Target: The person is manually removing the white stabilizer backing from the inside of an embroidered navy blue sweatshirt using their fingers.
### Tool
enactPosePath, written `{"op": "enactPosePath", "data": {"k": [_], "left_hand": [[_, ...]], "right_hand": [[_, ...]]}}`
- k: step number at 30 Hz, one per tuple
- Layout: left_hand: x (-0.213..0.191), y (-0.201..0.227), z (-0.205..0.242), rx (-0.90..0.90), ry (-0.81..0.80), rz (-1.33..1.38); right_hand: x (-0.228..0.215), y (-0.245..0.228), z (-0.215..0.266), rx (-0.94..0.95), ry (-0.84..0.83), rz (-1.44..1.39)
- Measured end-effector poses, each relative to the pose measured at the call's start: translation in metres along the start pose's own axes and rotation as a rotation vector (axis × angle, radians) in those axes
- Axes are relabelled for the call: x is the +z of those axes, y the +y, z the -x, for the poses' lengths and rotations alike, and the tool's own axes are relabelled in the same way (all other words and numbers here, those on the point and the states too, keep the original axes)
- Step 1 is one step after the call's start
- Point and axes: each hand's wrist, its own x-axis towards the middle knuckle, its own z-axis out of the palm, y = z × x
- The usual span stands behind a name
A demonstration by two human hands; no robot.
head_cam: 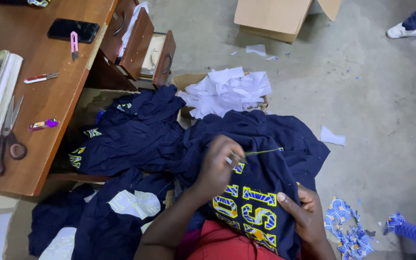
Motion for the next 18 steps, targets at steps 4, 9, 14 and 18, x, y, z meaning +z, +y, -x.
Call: {"op": "enactPosePath", "data": {"k": [4, 9, 14, 18], "left_hand": [[-0.017, 0.003, 0.008, -0.28, 0.186, -0.35], [-0.006, 0.02, 0.046, -0.2, 0.0, -0.23], [0.012, 0.052, 0.072, 0.008, 0.073, -0.494], [0.022, 0.056, 0.071, 0.014, 0.057, -0.448]], "right_hand": [[-0.012, 0.021, -0.007, 0.169, 0.142, -0.202], [-0.021, 0.023, -0.018, 0.361, 0.248, -0.39], [-0.032, 0.038, -0.016, 0.347, 0.254, -0.394], [-0.009, 0.009, -0.013, 0.406, 0.333, -0.396]]}}
